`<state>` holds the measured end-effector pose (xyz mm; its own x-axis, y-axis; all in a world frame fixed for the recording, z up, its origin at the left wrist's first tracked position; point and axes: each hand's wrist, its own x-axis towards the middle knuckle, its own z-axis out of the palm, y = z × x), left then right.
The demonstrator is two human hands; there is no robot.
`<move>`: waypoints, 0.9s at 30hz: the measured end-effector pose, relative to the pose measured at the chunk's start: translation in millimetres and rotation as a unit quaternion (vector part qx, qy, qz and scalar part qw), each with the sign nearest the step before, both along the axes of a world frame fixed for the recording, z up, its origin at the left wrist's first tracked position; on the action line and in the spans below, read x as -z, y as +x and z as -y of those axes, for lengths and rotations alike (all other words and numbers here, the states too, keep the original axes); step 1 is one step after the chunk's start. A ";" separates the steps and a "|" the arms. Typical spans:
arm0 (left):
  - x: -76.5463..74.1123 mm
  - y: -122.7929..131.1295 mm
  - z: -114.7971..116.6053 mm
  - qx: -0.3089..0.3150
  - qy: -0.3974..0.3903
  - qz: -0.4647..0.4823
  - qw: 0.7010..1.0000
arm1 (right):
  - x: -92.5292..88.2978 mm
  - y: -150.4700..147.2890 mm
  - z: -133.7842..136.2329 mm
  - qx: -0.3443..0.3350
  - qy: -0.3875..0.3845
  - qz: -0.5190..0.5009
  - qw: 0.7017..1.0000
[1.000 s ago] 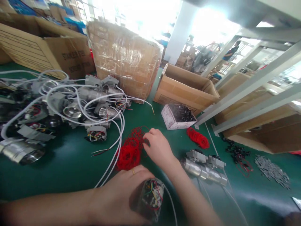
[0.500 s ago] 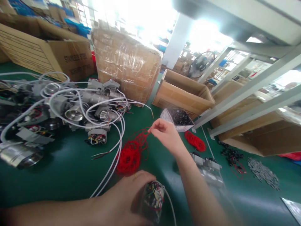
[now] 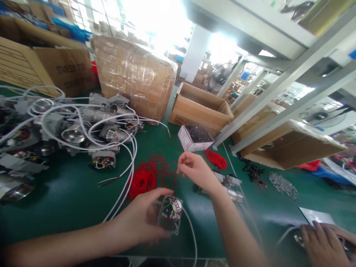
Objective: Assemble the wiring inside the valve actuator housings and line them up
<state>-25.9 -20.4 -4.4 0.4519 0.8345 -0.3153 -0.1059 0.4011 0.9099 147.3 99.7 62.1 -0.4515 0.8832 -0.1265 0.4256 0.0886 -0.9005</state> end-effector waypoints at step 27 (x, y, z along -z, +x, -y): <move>-20.1 -10.5 -7.5 0.023 0.008 -0.002 1.000 | -54.0 8.3 117.0 -0.040 -0.149 -0.028 0.988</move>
